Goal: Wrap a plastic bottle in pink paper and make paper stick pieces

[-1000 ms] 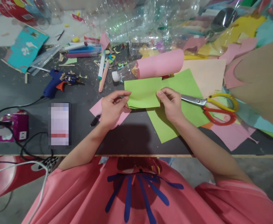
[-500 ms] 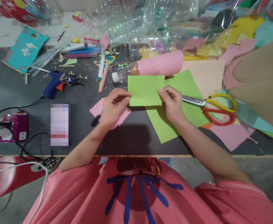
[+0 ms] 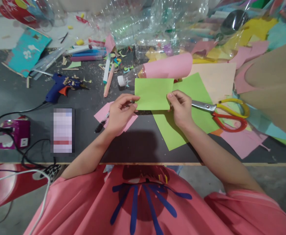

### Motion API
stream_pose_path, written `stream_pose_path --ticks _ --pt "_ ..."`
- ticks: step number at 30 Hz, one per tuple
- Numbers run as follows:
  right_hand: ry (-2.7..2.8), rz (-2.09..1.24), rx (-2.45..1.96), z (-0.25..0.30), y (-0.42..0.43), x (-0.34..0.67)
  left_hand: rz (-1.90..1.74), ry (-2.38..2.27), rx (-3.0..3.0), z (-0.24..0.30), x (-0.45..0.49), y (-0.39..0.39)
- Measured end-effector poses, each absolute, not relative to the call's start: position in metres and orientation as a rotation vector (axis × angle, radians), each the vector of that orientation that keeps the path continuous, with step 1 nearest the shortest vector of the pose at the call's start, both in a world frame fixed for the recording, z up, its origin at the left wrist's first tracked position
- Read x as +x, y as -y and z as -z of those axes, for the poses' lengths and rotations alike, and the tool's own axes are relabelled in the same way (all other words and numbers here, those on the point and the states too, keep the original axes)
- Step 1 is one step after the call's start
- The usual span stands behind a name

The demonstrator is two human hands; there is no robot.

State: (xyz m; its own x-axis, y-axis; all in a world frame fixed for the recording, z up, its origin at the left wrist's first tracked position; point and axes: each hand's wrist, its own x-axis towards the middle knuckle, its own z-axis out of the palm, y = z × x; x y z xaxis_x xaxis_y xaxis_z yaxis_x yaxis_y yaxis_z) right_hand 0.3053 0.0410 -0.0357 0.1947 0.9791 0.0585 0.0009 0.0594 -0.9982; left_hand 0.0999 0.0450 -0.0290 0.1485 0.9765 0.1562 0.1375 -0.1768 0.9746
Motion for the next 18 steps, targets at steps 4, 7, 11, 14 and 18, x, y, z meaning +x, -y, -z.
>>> stream_pose_path --ticks 4,7,11,14,18 --pt "1.124 -1.013 -1.250 0.036 -0.041 0.305 -1.183 -1.123 1.576 0.029 0.099 -0.045" --pt "1.140 -1.013 -1.247 0.037 -0.040 0.306 -1.192 -1.080 1.579 0.033 0.098 -0.045" --pt "1.172 -0.987 -1.259 0.036 -0.041 0.306 -1.160 -0.994 1.589 0.039 0.095 -0.046" --pt "1.188 -0.969 -1.277 0.035 -0.041 0.306 -1.139 -0.950 1.640 0.042 0.093 -0.047" --pt "1.184 -0.975 -1.282 0.035 -0.041 0.305 -1.132 -0.929 1.683 0.043 0.092 -0.048"
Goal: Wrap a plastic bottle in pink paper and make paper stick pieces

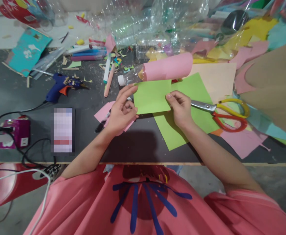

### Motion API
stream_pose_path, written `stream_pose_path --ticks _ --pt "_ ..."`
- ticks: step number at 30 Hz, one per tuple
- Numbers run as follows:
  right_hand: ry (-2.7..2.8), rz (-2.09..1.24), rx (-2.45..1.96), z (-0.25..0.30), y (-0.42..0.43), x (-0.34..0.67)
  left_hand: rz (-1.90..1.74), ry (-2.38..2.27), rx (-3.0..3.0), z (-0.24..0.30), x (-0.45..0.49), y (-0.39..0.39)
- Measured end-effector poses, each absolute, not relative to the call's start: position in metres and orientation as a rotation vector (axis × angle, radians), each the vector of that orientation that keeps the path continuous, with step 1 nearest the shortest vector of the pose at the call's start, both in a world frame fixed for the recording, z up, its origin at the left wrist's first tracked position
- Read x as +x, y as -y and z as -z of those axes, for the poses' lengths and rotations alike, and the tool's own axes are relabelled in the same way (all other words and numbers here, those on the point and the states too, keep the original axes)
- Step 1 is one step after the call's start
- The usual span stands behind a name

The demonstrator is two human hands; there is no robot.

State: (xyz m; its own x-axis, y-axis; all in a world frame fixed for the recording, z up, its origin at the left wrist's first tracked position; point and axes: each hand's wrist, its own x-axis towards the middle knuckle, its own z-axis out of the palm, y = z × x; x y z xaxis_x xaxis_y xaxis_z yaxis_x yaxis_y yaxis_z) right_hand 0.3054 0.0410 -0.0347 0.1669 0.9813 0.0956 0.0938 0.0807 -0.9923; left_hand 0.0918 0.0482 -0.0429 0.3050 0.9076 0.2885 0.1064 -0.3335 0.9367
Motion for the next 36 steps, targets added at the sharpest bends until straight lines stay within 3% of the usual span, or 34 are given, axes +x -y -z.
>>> stream_pose_path --ticks 10,18,36 --pt "1.078 -1.121 -1.236 0.041 -0.042 0.308 -1.133 -1.042 1.576 0.029 0.098 -0.044" --pt "0.956 -1.496 -1.137 0.035 -0.040 0.304 -1.148 -1.113 1.589 0.031 0.100 -0.043" --pt "0.968 -1.413 -1.178 0.036 -0.042 0.304 -1.164 -1.052 1.371 0.034 0.100 -0.046"
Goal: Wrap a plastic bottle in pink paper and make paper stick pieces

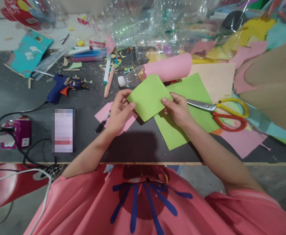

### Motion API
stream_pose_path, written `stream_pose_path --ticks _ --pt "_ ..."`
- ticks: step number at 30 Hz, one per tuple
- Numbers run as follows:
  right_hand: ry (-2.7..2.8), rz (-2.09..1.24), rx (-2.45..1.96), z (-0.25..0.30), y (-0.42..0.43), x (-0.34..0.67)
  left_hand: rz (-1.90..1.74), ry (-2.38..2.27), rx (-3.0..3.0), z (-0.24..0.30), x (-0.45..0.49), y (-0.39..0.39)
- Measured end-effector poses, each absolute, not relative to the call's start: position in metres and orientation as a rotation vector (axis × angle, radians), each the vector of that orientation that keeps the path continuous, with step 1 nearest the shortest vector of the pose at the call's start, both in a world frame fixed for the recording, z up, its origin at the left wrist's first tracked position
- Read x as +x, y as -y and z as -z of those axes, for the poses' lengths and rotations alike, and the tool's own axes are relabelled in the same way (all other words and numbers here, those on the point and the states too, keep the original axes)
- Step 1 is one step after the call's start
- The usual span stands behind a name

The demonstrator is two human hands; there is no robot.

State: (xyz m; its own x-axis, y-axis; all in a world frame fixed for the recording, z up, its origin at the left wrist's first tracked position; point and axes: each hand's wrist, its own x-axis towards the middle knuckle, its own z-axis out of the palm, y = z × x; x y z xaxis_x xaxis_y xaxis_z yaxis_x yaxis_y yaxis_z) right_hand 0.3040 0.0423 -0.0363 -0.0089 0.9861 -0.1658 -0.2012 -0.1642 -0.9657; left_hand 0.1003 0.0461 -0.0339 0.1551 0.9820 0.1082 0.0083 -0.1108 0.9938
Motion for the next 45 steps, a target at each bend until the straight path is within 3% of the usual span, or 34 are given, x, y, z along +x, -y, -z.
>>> stream_pose_path --ticks 9,19,31,45 --pt "0.872 -1.222 -1.245 0.045 -0.046 0.306 -0.885 -0.904 1.236 0.042 0.101 -0.040" --pt "0.932 -1.160 -1.237 0.045 -0.048 0.307 -0.663 -0.956 1.507 0.012 0.106 -0.038" --pt "0.789 -1.254 -1.223 0.040 -0.046 0.307 -0.842 -1.037 1.533 0.017 0.105 -0.037" --pt "1.160 -1.169 -1.258 0.047 -0.042 0.305 -0.953 -1.170 1.478 0.019 0.105 -0.041"
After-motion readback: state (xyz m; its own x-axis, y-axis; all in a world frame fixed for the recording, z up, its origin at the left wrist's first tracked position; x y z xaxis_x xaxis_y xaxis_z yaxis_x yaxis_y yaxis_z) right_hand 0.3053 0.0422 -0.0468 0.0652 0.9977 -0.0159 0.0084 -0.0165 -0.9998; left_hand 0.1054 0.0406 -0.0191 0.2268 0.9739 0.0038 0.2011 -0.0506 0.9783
